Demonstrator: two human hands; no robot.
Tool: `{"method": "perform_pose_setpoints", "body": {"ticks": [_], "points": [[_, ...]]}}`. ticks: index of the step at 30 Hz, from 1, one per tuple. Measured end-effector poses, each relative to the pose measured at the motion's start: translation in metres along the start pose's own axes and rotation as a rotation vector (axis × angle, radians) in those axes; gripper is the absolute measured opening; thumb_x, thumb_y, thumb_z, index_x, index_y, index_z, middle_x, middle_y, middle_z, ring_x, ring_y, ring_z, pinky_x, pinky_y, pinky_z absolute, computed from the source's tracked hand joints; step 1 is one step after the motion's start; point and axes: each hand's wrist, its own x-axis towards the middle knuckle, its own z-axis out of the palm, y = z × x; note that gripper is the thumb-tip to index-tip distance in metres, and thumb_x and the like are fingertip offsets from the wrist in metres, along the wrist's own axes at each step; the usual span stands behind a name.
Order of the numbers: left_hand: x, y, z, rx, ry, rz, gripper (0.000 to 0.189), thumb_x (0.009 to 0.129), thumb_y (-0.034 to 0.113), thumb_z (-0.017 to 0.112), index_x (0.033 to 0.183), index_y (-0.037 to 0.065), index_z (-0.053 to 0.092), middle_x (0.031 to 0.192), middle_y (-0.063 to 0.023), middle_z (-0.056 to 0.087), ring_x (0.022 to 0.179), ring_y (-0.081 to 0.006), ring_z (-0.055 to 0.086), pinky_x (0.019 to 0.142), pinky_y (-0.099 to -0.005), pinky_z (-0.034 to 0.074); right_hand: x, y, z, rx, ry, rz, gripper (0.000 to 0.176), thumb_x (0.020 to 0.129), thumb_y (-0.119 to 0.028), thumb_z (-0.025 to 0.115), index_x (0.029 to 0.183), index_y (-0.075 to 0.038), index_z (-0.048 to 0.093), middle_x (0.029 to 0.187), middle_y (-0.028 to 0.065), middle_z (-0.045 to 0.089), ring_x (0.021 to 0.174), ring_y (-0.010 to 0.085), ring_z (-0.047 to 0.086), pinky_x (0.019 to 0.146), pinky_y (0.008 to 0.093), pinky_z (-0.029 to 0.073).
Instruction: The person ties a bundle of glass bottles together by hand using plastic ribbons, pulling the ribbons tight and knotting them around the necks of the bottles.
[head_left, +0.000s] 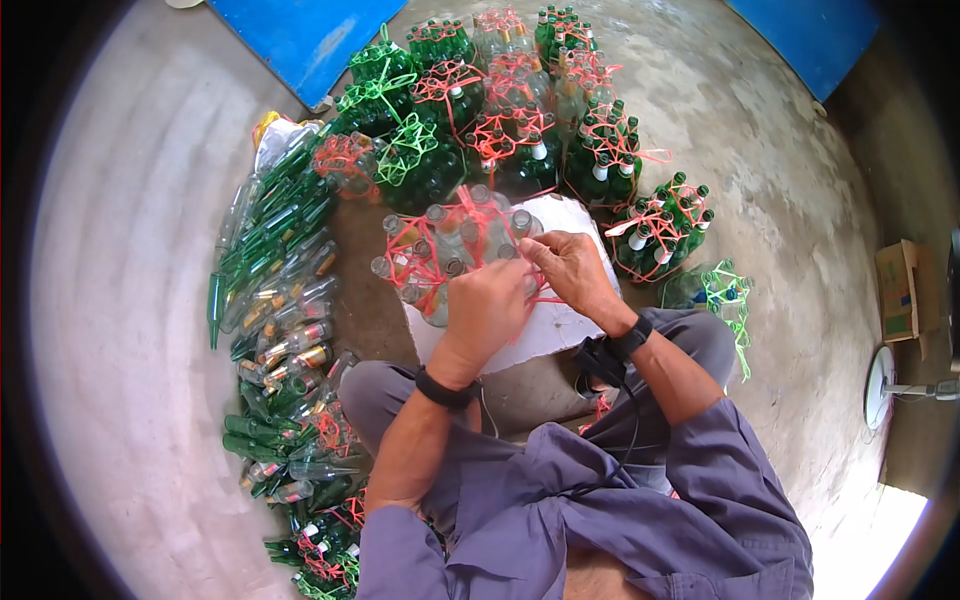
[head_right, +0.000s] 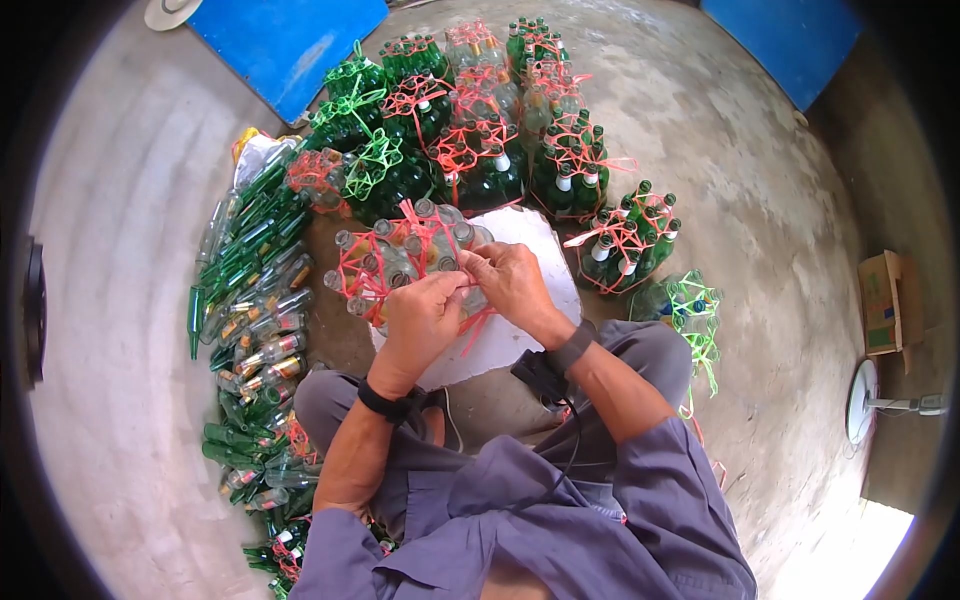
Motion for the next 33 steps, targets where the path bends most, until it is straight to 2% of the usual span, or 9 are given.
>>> {"method": "perform_pose_setpoints", "body": {"ticks": [4,8,10,12,17,20,22,26,33], "points": [[0.0,-0.001,-0.008,-0.008,-0.157,-0.186,0.012,0.086,0.006,0.065,0.097,0.003,0.071,0.086,-0.0153,0.072,0.074,-0.033,0.07,0.063,-0.0383,0.053,-0.002,0.001,-0.004,-0.023,-0.02,0.047,0.042,0.089,-0.03,0.074,0.101,0.01,0.067,0.065,0.0103,0.067,0.053,0.0152,0.057,0.051,0.0323,0.048],[0.001,-0.013,-0.009,-0.156,-0.211,-0.351,0.012,0.088,0.006,0.064,0.096,-0.001,0.07,0.076,-0.0131,0.069,0.065,-0.0211,0.067,0.062,-0.033,0.051,-0.004,-0.009,-0.012,0.013,-0.138,0.087,0.044,0.086,-0.027,0.077,0.11,0.008,0.064,0.075,0.012,0.069,0.06,0.0155,0.06,0.057,0.0311,0.051],[0.003,-0.014,-0.012,-0.237,-0.245,-0.441,0.013,0.089,0.007,0.064,0.096,-0.001,0.07,0.073,-0.0115,0.068,0.063,-0.0155,0.064,0.062,-0.031,0.05,-0.005,-0.009,-0.008,0.099,-0.148,-0.085,0.036,0.09,-0.022,0.074,0.112,0.004,0.062,0.071,0.0017,0.062,0.061,0.0061,0.054,0.054,0.0261,0.045],[0.003,-0.015,-0.015,-0.308,-0.252,-0.459,0.014,0.089,0.007,0.064,0.096,-0.003,0.07,0.072,-0.0072,0.066,0.067,-0.0079,0.059,0.063,-0.0275,0.048,-0.013,-0.027,-0.016,-0.01,-0.211,-0.144,0.034,0.089,-0.018,0.073,0.113,0.003,0.061,0.074,0.0024,0.061,0.061,0.0057,0.053,0.054,0.0261,0.044],[0.0,-0.028,-0.015,-0.487,-0.331,-0.611,0.013,0.091,0.006,0.063,0.095,-0.003,0.07,0.076,-0.0017,0.068,0.07,-0.007,0.059,0.064,-0.0255,0.048,-0.018,-0.036,-0.025,-0.044,-0.42,-0.103,0.033,0.083,-0.002,0.066,0.116,-0.001,0.06,0.087,0.0058,0.061,0.063,0.0057,0.05,0.054,0.025,0.041],[0.003,-0.026,-0.018,-0.593,-0.343,-0.687,0.013,0.092,0.007,0.062,0.095,-0.002,0.071,0.077,0.0007,0.067,0.068,-0.0058,0.057,0.061,-0.024,0.045,-0.016,-0.031,-0.023,-0.087,-0.372,-0.27,0.042,0.077,0.007,0.06,0.117,-0.005,0.06,0.1,0.0097,0.061,0.068,0.0137,0.059,0.056,0.0297,0.046],[0.007,-0.02,-0.024,-0.642,-0.341,-0.748,0.013,0.092,0.008,0.062,0.095,-0.001,0.071,0.077,0.0018,0.067,0.066,-0.005,0.056,0.059,-0.0232,0.043,-0.015,-0.032,-0.019,-0.224,-0.278,-0.526,0.041,0.075,0.003,0.068,0.115,-0.005,0.061,0.109,0.0125,0.062,0.082,0.0298,0.069,0.07,0.0389,0.058],[0.013,-0.011,-0.034,-0.762,-0.36,-0.844,0.015,0.093,0.011,0.061,0.093,0.001,0.072,0.072,0.0037,0.064,0.06,-0.002,0.049,0.053,-0.0215,0.036,-0.016,-0.032,-0.016,-0.272,-0.263,-0.569,0.047,0.077,0.002,0.07,0.121,-0.008,0.061,0.111,0.0114,0.061,0.088,0.0341,0.069,0.074,0.0429,0.06],[0.007,-0.018,-0.027,-0.771,-0.344,-0.799,0.017,0.094,0.01,0.059,0.092,0.001,0.072,0.07,0.0047,0.061,0.058,0.0002,0.045,0.051,-0.02,0.032,-0.018,-0.023,-0.019,-0.366,-0.28,-0.646,0.056,0.075,0.001,0.073,0.128,-0.015,0.065,0.112,0.0111,0.061,0.081,0.0296,0.068,0.069,0.0388,0.059]]}}
